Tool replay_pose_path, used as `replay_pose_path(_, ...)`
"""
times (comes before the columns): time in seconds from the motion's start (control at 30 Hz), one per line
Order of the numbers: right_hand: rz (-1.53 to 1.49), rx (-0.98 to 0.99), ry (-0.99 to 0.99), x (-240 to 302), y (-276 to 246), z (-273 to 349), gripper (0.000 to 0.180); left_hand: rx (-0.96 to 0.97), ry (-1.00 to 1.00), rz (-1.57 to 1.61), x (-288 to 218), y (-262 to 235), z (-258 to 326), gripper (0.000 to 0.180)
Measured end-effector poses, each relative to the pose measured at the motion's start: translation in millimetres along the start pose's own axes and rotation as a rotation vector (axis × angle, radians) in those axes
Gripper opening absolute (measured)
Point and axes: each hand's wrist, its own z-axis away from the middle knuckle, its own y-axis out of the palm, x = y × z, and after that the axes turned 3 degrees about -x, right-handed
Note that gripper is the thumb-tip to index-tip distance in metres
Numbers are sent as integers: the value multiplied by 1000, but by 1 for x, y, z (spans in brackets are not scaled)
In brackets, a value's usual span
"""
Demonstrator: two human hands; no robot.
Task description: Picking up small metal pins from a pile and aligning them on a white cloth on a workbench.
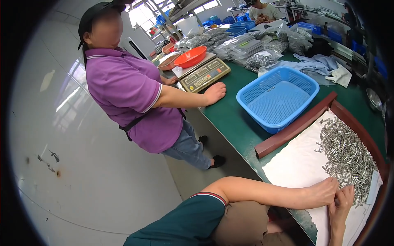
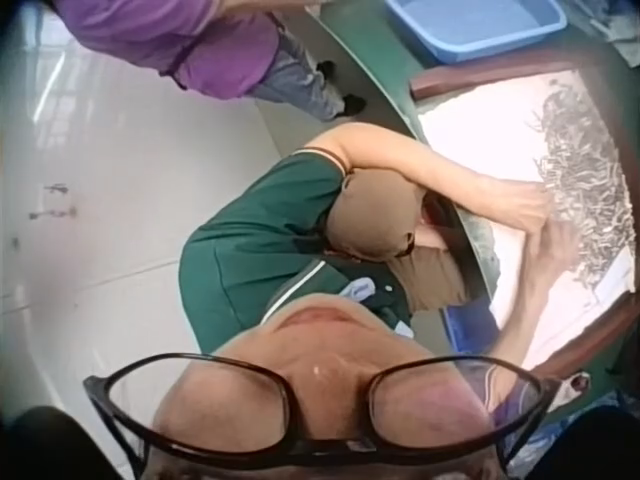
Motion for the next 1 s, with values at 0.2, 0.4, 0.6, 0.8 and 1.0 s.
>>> replay_pose_path(0.2, 2, -30, -6, 1, 1, 0, 15, -95, -36, 2, 1, 4, 3, 14)
replay_pose_path(0.4, 19, -22, 5, 2, -5, -3, 15, -188, -82, 51, 1, 9, 1, 12)
replay_pose_path(0.6, 10, 9, -14, 7, -3, -10, 14, -98, -80, 48, 9, 0, 5, 10)
replay_pose_path(0.8, 50, 10, -15, 4, -6, -5, 14, -164, -86, -10, 2, 5, 2, 9)
replay_pose_path(1.0, 38, 1, -5, 4, -1, -4, 15, -238, -45, -8, 6, 6, 2, 12)
